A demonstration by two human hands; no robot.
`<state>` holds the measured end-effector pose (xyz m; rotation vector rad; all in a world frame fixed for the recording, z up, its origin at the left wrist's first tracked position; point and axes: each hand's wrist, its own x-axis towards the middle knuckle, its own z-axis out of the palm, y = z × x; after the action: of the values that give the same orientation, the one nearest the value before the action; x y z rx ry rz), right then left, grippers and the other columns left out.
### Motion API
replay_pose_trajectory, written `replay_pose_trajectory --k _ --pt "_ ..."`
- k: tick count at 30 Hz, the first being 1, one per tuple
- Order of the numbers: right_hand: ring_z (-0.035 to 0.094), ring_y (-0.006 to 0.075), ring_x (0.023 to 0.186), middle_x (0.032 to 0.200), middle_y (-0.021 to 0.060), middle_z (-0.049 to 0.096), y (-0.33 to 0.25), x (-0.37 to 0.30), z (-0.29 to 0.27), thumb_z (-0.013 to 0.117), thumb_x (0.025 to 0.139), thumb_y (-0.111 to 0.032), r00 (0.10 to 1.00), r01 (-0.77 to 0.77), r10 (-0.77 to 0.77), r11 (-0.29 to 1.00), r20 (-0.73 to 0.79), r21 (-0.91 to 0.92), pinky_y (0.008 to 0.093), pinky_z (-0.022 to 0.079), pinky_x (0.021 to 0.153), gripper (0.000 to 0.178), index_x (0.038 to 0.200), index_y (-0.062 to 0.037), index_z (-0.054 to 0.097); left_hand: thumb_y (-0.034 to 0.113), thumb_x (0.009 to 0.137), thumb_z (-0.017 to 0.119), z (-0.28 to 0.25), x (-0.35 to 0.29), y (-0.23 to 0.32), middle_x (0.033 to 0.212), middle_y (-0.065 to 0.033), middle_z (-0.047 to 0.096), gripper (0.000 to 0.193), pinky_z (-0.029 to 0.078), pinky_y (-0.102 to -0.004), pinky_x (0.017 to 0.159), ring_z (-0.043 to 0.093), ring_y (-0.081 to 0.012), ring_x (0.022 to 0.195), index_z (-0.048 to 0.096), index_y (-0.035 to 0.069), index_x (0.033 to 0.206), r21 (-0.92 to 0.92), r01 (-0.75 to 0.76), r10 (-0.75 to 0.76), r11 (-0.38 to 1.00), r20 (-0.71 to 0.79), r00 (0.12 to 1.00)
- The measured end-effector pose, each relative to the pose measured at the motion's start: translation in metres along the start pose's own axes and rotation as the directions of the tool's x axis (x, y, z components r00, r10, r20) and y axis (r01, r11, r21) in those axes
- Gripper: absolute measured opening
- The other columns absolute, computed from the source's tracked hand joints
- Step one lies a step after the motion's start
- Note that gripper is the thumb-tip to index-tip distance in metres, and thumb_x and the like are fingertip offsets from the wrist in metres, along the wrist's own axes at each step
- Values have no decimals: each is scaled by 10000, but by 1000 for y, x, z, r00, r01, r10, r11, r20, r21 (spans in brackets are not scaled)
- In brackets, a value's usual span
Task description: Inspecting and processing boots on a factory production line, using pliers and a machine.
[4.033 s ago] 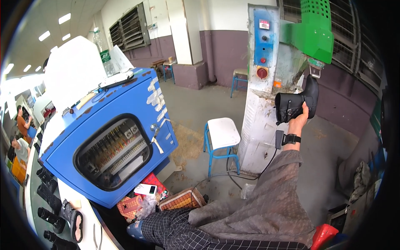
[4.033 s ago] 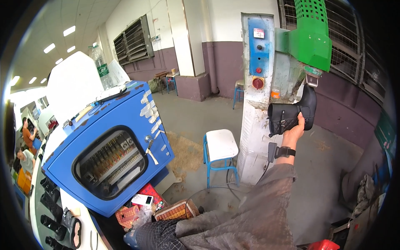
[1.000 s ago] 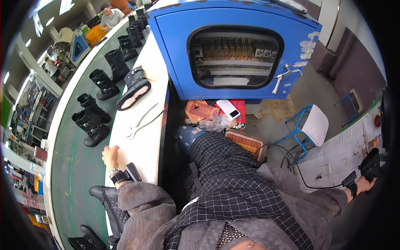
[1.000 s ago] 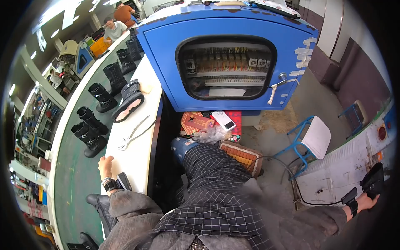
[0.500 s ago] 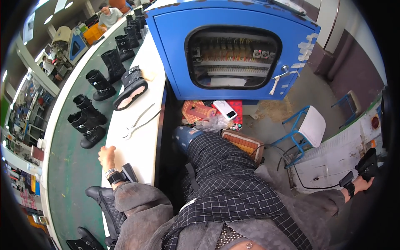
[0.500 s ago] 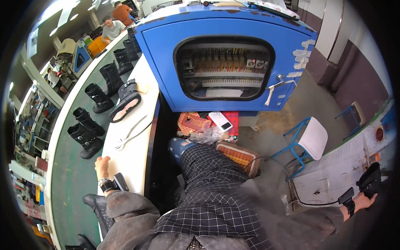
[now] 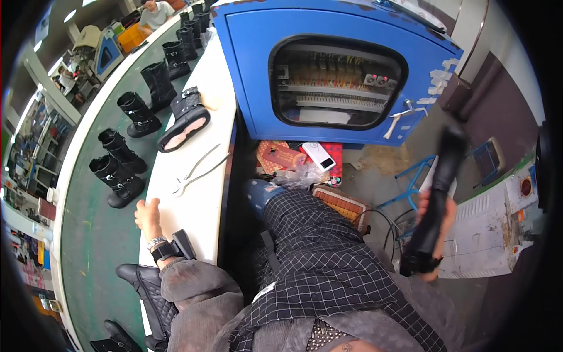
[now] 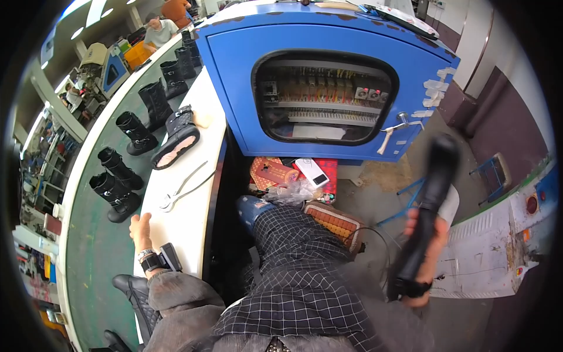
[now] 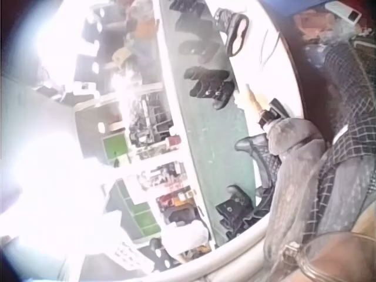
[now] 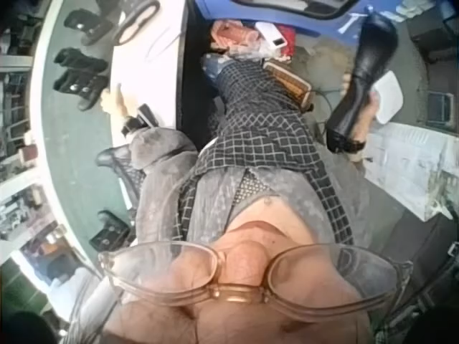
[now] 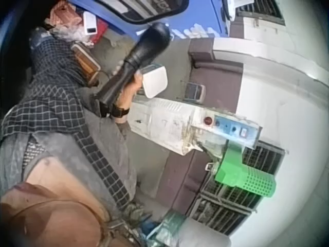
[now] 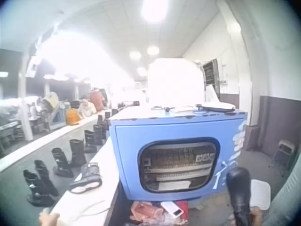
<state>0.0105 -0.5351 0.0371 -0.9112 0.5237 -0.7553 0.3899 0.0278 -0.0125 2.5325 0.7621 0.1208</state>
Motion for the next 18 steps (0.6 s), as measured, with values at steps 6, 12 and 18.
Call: replay_pose_trajectory --k 6,12,18 --pt "694 298 758 986 234 651 91 58 146 658 752 -305 517 -735 656 669 550 -108 399 616 625 596 1177 94 534 154 762 752 3 -35 43 1268 -149 546 568 424 -374 988 518 -250 1189 540 34 1275 -620 -452 418 641 -212 883" --pt "696 368 767 963 287 642 166 67 234 655 736 -253 121 -907 787 335 605 -254 464 619 652 619 1208 120 507 227 663 804 9 -102 91 1412 -133 448 904 239 -394 1133 381 -255 1349 368 32 1431 -916 -193 721 353 135 679" --pt "698 346 759 932 248 669 182 50 306 641 792 -219 -152 -917 864 58 480 -395 469 610 683 499 1167 97 547 122 764 779 8 -125 102 1226 -74 587 668 409 -327 1008 547 -175 1131 471 12 1346 -956 276 683 96 265 680"
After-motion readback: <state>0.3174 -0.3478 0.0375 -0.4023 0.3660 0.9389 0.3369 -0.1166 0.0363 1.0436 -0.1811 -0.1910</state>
